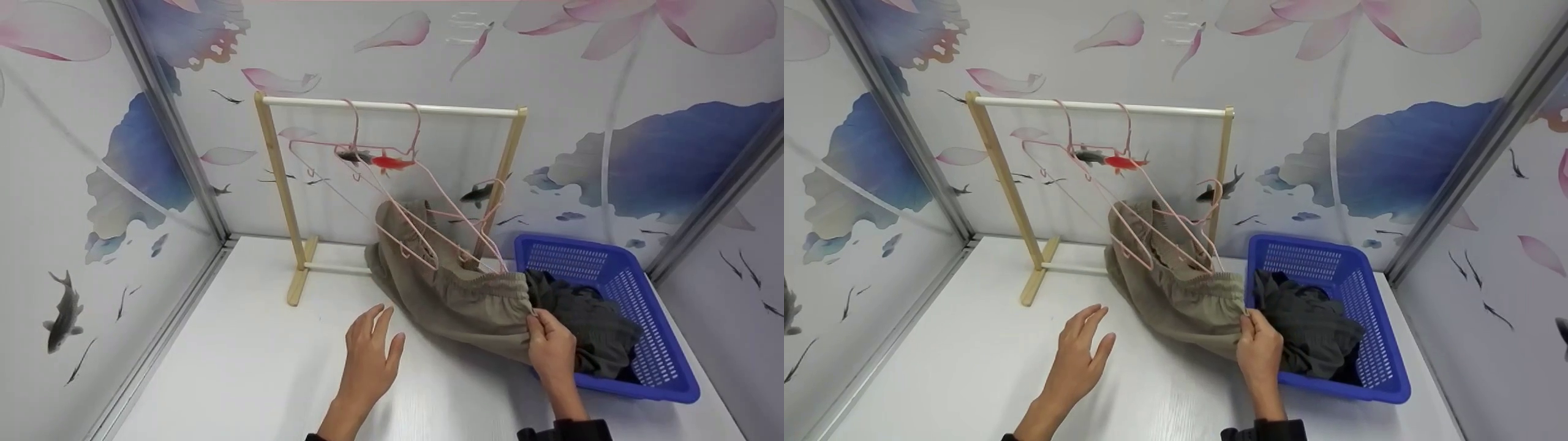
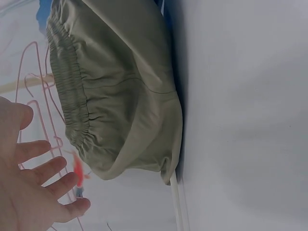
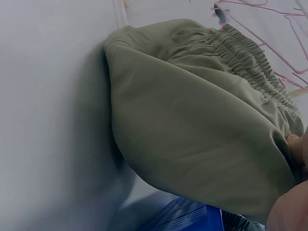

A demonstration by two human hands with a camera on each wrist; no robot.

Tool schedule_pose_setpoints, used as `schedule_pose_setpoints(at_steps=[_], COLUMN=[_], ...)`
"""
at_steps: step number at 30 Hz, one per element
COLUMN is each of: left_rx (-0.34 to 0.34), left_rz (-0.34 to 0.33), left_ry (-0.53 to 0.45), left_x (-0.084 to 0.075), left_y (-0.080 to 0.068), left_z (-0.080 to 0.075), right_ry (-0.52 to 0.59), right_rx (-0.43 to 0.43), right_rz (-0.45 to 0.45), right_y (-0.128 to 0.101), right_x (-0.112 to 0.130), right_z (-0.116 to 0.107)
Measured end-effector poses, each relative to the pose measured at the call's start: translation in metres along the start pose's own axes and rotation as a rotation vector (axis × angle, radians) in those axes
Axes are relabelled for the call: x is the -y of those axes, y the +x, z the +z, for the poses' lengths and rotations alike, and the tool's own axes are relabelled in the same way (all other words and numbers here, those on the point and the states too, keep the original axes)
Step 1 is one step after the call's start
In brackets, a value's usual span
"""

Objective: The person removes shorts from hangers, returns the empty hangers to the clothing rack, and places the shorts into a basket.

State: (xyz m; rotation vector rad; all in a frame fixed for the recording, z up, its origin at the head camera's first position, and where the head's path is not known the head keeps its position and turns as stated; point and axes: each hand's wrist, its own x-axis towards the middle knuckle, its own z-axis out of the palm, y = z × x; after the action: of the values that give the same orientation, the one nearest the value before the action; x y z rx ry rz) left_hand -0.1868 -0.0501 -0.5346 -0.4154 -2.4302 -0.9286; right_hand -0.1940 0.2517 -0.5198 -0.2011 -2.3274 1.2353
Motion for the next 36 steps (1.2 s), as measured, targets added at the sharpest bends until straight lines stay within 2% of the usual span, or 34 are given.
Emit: schedule_pose_setpoints(at_steps=[7, 13, 20, 30, 36], left_rx=[0.016, 0.035, 0.040, 0.078, 0.098], left_rz=[-0.017, -0.044, -0.051, -0.090, -0.088], left_ry=[0.010, 0.003, -0.002, -0.011, 0.004], left_x=[0.004, 0.007, 0.009, 0.014, 0.024], left_y=[-0.005, -0.010, -0.015, -0.018, -0.017], left_z=[0.000, 0.000, 0.000, -0.004, -0.006], right_ry=[-0.020, -0.040, -0.057, -0.078, -0.072], right_rx=[0.031, 0.064, 0.154, 0.234, 0.287], right_rz=[0.000, 0.047, 0.098, 0.060, 0.074], right_y=[-0.005, -0.008, -0.013, -0.020, -0.024], right_x=[-0.002, -0.004, -0.006, -0.006, -0.006], right_z=[0.004, 0.007, 0.010, 0.017, 0.021])
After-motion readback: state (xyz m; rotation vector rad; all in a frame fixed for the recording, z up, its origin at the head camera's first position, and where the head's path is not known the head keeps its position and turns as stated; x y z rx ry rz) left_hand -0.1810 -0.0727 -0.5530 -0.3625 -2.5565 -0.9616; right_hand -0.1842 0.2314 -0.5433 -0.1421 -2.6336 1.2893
